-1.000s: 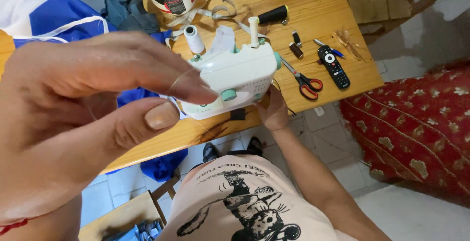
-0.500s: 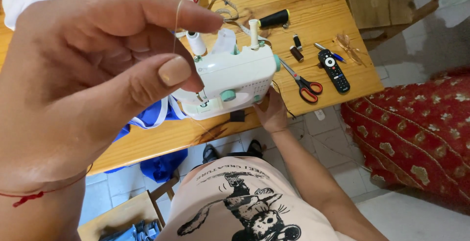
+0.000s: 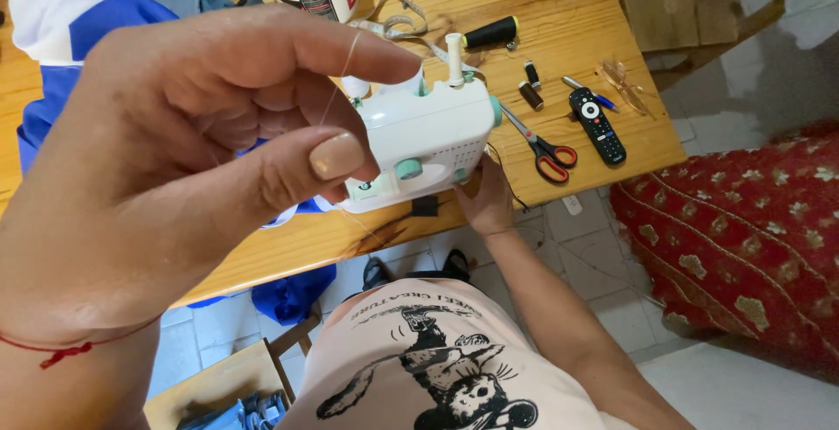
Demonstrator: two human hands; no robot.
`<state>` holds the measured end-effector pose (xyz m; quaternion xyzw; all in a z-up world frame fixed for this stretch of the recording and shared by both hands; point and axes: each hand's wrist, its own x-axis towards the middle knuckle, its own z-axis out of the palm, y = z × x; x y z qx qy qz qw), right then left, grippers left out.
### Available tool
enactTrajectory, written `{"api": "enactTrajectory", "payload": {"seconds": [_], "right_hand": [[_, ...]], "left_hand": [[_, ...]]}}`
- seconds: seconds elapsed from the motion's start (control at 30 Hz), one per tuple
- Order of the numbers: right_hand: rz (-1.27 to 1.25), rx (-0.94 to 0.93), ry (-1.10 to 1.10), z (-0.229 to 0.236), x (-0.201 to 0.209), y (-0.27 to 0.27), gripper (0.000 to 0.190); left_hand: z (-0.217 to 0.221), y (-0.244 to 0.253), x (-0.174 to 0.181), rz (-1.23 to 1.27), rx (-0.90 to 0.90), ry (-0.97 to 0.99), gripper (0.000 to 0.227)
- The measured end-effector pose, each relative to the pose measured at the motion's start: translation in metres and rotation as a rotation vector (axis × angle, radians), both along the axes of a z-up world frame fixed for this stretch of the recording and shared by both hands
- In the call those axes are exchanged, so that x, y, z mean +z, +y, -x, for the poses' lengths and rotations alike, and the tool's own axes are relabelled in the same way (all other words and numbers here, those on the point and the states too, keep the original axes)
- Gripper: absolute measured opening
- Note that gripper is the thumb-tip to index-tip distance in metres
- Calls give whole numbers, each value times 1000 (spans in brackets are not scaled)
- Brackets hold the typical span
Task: The person threads a white sewing machine by hand, guiding the thread through the tension discs and needle area. They handle a spool of white thread and a bobbin, placing the spool on the machine's pin and pulling the thread through the guides.
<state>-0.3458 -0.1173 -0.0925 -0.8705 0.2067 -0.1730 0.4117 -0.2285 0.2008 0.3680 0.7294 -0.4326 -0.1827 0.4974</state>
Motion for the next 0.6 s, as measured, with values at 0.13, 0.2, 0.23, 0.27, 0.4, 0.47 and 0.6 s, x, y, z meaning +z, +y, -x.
{"api": "enactTrajectory", "payload": {"seconds": [0.13,0.2,0.23,0.27,0.4,0.47,0.6], "right_hand": [[4,-34,22,-2,5,1,50],[-16,-10,0,-3,6,0,47],[-35,13,-22,-3,7,-1,44],[-35,12,-21,-2,7,0,44],[64,-43,-111,7,-12,3,70],[156,-89,-224,15,-5,11,78],[20,-114,-372,28,64,37,25]], "left_hand": [[13,-47,-12,-2,-17,-1,29],[18,-70,-20,-2,-27,-2,29],[24,-86,-22,-3,-33,-3,29],[20,-88,-26,-3,-34,-1,29],[6,-100,-48,15,-116,-8,25],[0,-106,-64,14,-118,45,25],[-5,-116,-95,20,-148,315,23]]}}
